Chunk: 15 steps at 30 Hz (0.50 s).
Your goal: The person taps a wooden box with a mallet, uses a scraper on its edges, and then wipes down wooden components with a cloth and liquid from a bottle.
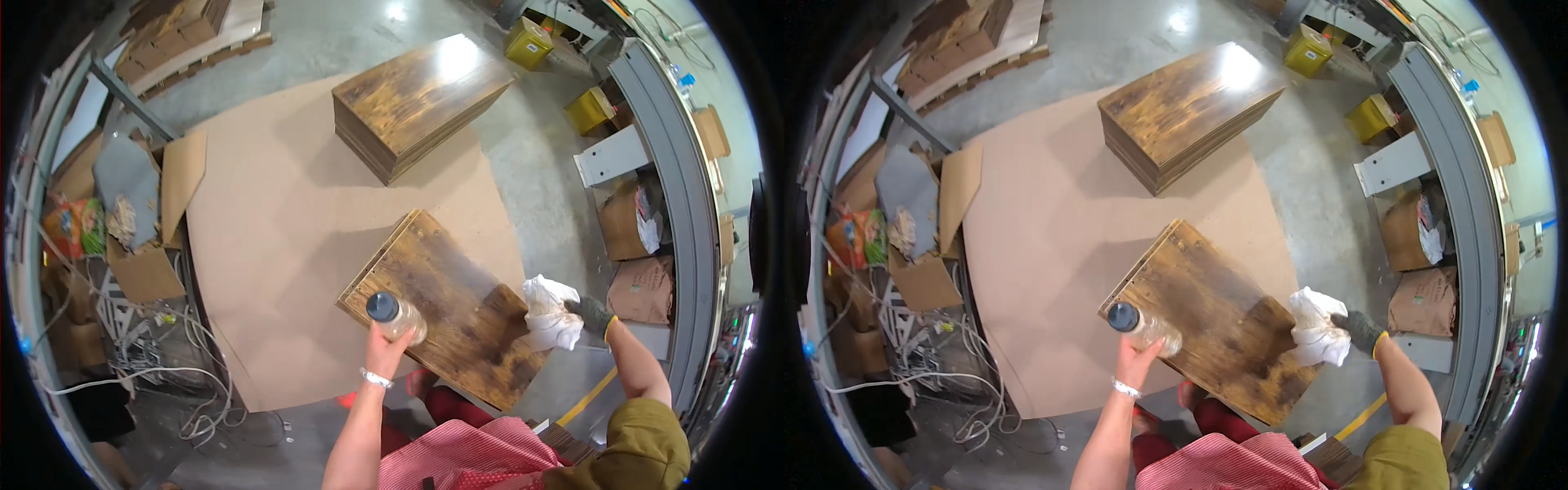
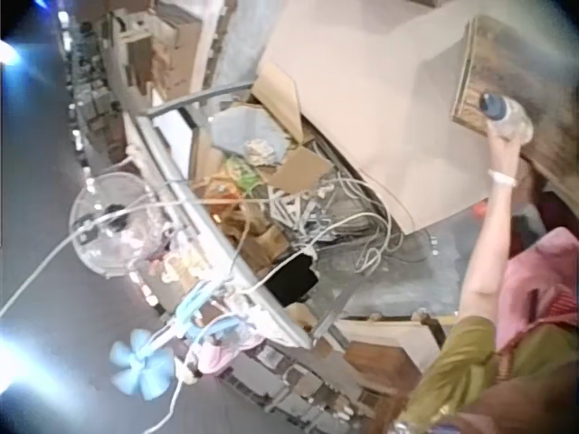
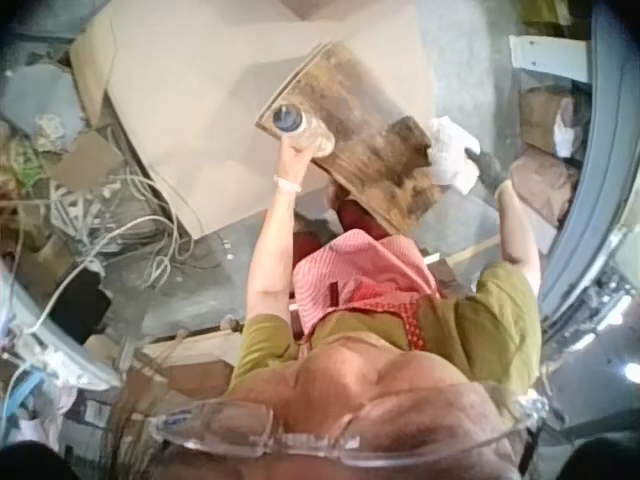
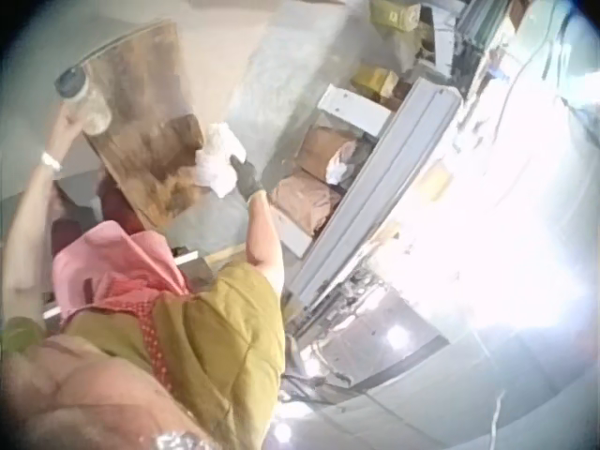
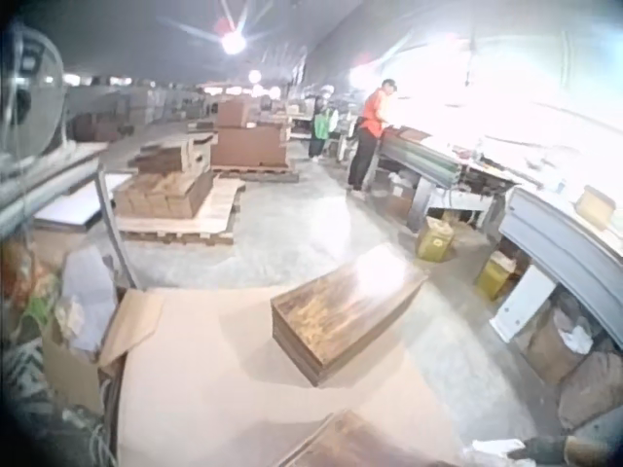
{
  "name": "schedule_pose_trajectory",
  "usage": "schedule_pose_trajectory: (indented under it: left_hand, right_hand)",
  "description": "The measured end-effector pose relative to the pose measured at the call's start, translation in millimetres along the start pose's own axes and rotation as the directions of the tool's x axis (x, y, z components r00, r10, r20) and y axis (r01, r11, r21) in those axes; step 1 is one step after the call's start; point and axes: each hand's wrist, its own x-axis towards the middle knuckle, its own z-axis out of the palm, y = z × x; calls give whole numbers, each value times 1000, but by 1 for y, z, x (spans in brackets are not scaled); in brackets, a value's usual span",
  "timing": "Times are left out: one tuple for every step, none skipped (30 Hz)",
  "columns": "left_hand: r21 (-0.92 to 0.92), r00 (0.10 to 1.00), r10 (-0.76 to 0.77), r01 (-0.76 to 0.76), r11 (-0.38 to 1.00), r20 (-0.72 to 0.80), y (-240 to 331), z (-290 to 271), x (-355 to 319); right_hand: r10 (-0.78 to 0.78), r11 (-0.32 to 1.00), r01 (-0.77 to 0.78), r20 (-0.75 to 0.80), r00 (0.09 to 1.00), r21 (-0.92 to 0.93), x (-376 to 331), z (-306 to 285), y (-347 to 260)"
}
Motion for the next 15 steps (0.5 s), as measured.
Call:
schedule_pose_trajectory:
  left_hand:
    - [112, 999, -26, 24, 993, 22, 10, 3, -16]
    - [137, 999, -9, 3, 991, 44, 15, 7, -31]
    - [189, 999, 9, -15, 982, 36, 18, 10, -50]
    - [239, 999, 23, -29, 971, 30, 21, 13, -69]
    - [265, 999, 24, -36, 964, 49, 21, 15, -85]
    - [307, 999, -14, 1, 952, 39, 19, 16, -104]
    - [346, 998, -53, 39, 937, 30, 20, 21, -121]
    - [361, 998, -57, 40, 932, 38, 24, 28, -136]
    - [441, 995, -96, 78, 894, 19, 29, 33, -157]
    - [516, 991, -134, 118, 849, -7, 33, 38, -179]
    - [530, 990, -142, 128, 838, -16, 32, 42, -200]
    - [554, 988, -153, 132, 822, -9, 33, 45, -218]
    - [576, 988, -152, 132, 807, -13, 34, 47, -228]
    - [591, 989, -144, 129, 796, -22, 37, 53, -239]
    - [621, 994, -108, 78, 780, 11, 40, 61, -251]
  right_hand:
    - [-12, 927, 29, -46, 999, 375, -24, 15, 10]
    - [-14, 714, 75, -92, 996, 697, -40, 28, 20]
    - [-14, 689, 85, -103, 995, 720, -52, 32, 27]
    - [34, 820, 40, -118, 992, 571, -67, 36, 36]
    - [81, 916, -19, -137, 987, 401, -81, 42, 45]
    - [88, 906, -22, -136, 987, 423, -91, 57, 65]
    - [67, 911, 23, -204, 977, 411, -93, 79, 95]
    - [41, 918, 70, -267, 963, 391, -100, 90, 115]
    - [114, 827, 6, -178, 977, 562, -120, 83, 118]
    - [114, 819, 0, -163, 980, 573, -129, 85, 132]
    - [115, 914, -46, -148, 982, 404, -134, 89, 151]
    - [120, 970, -85, -143, 982, 226, -144, 90, 164]
    - [-3, 858, 66, -124, 992, 510, -164, 72, 151]
    - [14, 628, 92, -129, 991, 773, -174, 64, 155]
    - [62, 600, 71, -135, 989, 797, -178, 62, 176]
